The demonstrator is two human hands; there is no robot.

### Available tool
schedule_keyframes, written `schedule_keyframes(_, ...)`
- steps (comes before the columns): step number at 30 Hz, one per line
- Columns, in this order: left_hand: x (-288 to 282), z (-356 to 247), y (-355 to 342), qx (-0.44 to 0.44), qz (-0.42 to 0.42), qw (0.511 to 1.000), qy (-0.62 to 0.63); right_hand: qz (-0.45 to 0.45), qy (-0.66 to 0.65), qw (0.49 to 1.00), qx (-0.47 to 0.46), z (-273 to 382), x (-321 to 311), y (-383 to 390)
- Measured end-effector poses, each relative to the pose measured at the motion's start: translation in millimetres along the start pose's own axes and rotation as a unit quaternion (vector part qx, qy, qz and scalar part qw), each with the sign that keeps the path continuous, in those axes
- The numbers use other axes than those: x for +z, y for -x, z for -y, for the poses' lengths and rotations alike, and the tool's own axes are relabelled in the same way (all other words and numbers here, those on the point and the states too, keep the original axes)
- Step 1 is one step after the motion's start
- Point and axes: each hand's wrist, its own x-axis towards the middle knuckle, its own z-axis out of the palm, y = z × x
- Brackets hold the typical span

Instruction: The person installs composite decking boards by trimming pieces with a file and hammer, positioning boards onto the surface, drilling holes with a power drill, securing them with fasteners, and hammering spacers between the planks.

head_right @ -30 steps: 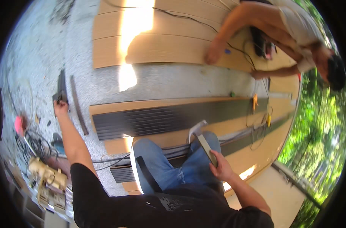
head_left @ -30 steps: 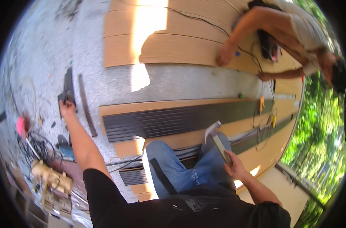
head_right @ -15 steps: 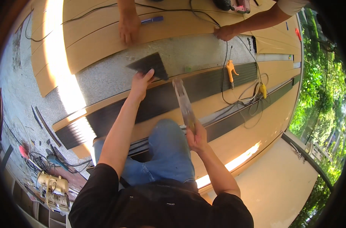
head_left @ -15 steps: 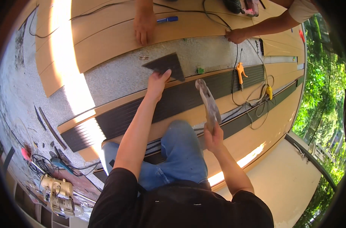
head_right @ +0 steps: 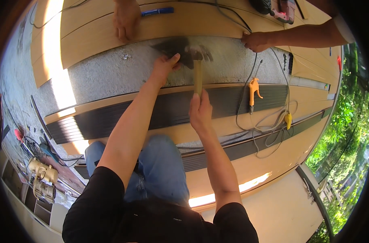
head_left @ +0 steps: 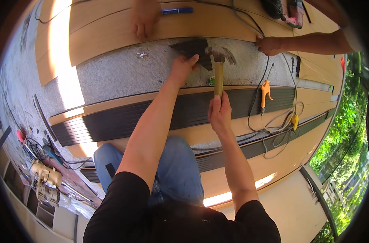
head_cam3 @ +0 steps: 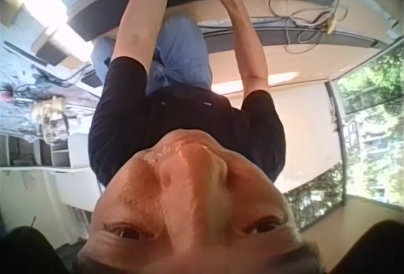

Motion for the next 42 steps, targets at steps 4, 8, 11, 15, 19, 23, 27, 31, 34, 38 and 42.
schedule_keyframes(4,6.7,-11.4,10.6,0.002,0.004,1.0,-0.027,-0.025,0.075,0.996,-0.04,-13.6,12.2,-23.4)
schedule_keyframes(8,6.5,-16.0,13.8,0.01,0.003,0.999,-0.043,-0.039,0.086,0.994,-0.061,-22.4,22.2,-32.1)
schedule_keyframes(11,4.6,-5.2,4.8,0.022,0.003,1.0,0.009,-0.059,0.146,0.984,-0.085,-24.9,29.5,-42.2)
schedule_keyframes(15,7.3,-3.0,3.8,0.036,-0.026,0.996,0.073,-0.054,0.178,0.98,-0.073,-29.9,31.7,-42.4)
schedule_keyframes(19,8.1,-1.2,3.6,0.038,-0.028,0.999,0.003,-0.081,0.173,0.97,-0.151,-43.0,31.6,-45.7)
schedule_keyframes(23,8.3,1.8,1.6,0.08,-0.042,0.996,0.015,-0.077,0.175,0.972,-0.134,-51.3,31.4,-43.2)
schedule_keyframes(27,9.1,2.4,3.3,0.061,-0.045,0.997,-0.022,-0.082,0.155,0.976,-0.128,-36.5,34.8,-43.4)
schedule_keyframes(31,6.5,8.7,-4.9,0.084,-0.053,0.994,-0.05,-0.085,0.147,0.984,-0.049,-28.5,34.9,-38.2)
schedule_keyframes(34,11.1,17.2,-10.2,0.098,-0.058,0.993,-0.032,-0.091,0.183,0.975,-0.086,-45.6,34.2,-48.8)
schedule_keyframes(38,20.1,5.5,0.7,0.065,-0.075,0.995,-0.034,-0.087,0.15,0.979,-0.105,-56.4,25.4,-50.2)
schedule_keyframes(42,10.8,4.2,0.1,0.067,-0.072,0.995,-0.005,-0.088,0.074,0.989,-0.095,-36.7,43.8,-41.5)
